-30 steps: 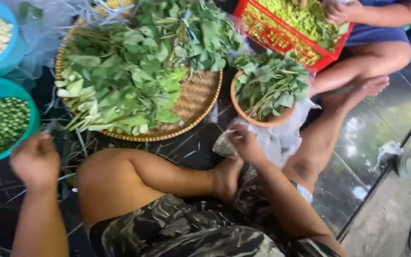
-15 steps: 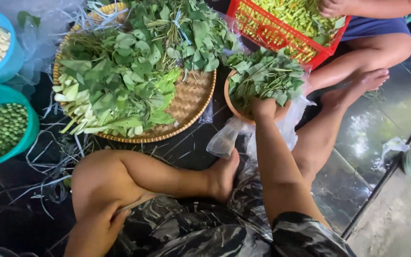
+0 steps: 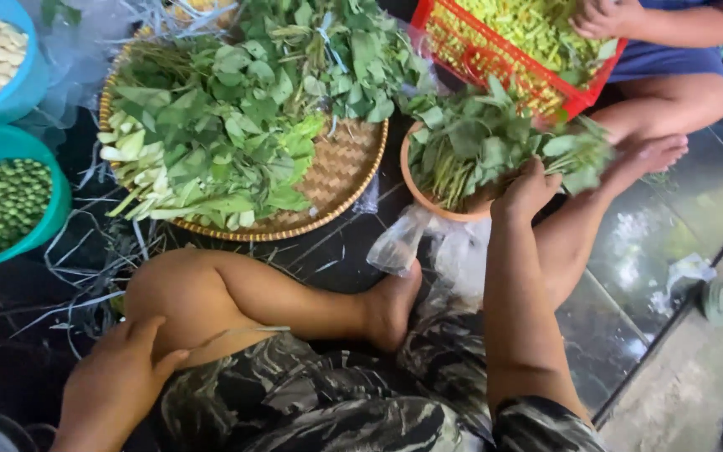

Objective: Bunching and tying leafy green vegetables with plastic string while sitting on the floor.

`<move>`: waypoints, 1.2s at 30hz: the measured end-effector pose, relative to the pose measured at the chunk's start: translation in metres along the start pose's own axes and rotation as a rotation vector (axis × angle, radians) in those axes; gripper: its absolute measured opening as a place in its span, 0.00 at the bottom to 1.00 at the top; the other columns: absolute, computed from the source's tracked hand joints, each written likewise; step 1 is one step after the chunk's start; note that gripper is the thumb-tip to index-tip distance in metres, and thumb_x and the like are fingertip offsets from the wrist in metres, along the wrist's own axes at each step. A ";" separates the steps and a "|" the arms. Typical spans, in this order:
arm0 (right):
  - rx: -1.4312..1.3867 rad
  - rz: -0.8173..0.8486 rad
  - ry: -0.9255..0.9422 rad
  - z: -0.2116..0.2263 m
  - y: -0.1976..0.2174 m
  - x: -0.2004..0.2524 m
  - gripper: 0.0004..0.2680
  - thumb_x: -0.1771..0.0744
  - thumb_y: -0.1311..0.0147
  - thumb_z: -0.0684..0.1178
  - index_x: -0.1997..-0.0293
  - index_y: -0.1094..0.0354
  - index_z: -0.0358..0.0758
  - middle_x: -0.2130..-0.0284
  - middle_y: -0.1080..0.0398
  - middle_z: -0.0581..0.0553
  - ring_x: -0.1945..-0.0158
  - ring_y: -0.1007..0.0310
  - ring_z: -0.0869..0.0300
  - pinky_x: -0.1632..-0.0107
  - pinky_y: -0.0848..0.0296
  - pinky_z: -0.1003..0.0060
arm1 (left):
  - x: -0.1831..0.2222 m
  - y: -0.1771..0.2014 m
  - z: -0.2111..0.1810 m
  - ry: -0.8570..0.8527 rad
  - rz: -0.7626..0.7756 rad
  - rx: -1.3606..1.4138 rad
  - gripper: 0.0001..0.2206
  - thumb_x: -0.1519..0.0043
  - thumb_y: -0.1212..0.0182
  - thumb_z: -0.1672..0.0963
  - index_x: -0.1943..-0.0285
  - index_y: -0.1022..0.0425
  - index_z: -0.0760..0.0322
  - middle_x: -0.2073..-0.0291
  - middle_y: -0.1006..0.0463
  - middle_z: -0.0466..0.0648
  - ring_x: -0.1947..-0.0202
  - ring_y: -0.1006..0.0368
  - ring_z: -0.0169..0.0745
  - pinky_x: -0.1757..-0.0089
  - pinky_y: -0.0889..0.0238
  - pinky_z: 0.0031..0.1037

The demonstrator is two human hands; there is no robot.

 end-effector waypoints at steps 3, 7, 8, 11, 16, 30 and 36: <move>0.001 0.069 0.250 -0.008 -0.028 -0.002 0.09 0.33 0.48 0.43 0.53 0.47 0.38 0.60 0.37 0.41 0.61 0.37 0.58 0.56 0.31 0.60 | 0.002 -0.008 0.002 -0.003 -0.037 0.057 0.28 0.46 0.38 0.43 0.36 0.30 0.46 0.52 0.21 0.42 0.55 0.19 0.44 0.57 0.23 0.33; 0.405 0.079 0.157 -0.059 -0.070 -0.008 0.09 0.34 0.41 0.46 0.54 0.36 0.37 0.72 0.28 0.45 0.75 0.31 0.62 0.72 0.31 0.69 | -0.001 -0.030 0.009 -0.013 -0.124 0.196 0.29 0.49 0.34 0.44 0.37 0.30 0.47 0.52 0.22 0.47 0.54 0.22 0.51 0.56 0.25 0.38; 0.561 0.129 0.169 -0.075 -0.084 -0.013 0.11 0.37 0.40 0.47 0.53 0.31 0.34 0.66 0.24 0.43 0.70 0.26 0.61 0.65 0.24 0.69 | -0.002 -0.034 0.009 -0.034 -0.184 0.222 0.29 0.50 0.33 0.45 0.39 0.30 0.48 0.52 0.22 0.48 0.54 0.22 0.53 0.56 0.26 0.38; 0.864 0.118 0.209 -0.117 -0.095 -0.034 0.18 0.40 0.34 0.53 0.50 0.27 0.36 0.60 0.22 0.38 0.58 0.21 0.46 0.52 0.24 0.56 | -0.012 -0.075 0.023 0.031 -0.114 0.237 0.30 0.50 0.32 0.44 0.37 0.31 0.45 0.45 0.26 0.46 0.46 0.25 0.52 0.48 0.27 0.40; 1.198 0.124 0.011 -0.159 -0.104 -0.050 0.16 0.39 0.35 0.56 0.58 0.24 0.30 0.63 0.23 0.33 0.61 0.22 0.42 0.56 0.23 0.52 | -0.030 -0.116 0.039 0.051 -0.142 0.285 0.33 0.55 0.28 0.42 0.39 0.30 0.42 0.49 0.26 0.47 0.50 0.24 0.53 0.49 0.27 0.40; 1.614 0.221 0.244 -0.127 -0.100 -0.037 0.06 0.29 0.59 0.46 0.51 0.43 0.35 0.63 0.25 0.34 0.60 0.22 0.42 0.54 0.27 0.45 | -0.024 -0.081 0.026 0.051 -0.020 0.294 0.29 0.50 0.31 0.43 0.40 0.29 0.47 0.49 0.25 0.46 0.48 0.25 0.49 0.45 0.30 0.38; 0.872 0.409 -0.065 -0.098 -0.057 -0.057 0.08 0.38 0.36 0.43 0.59 0.25 0.33 0.73 0.28 0.45 0.74 0.33 0.60 0.68 0.30 0.67 | -0.007 -0.043 0.014 0.017 -0.134 0.292 0.30 0.49 0.33 0.44 0.39 0.31 0.50 0.47 0.26 0.48 0.47 0.26 0.53 0.49 0.28 0.39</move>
Point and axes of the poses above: each hand's wrist, its own x-axis away from the middle knuckle, its own y-axis out of the back of the hand, z = x × y, the point moved 10 cm from there along -x, towards the middle knuckle
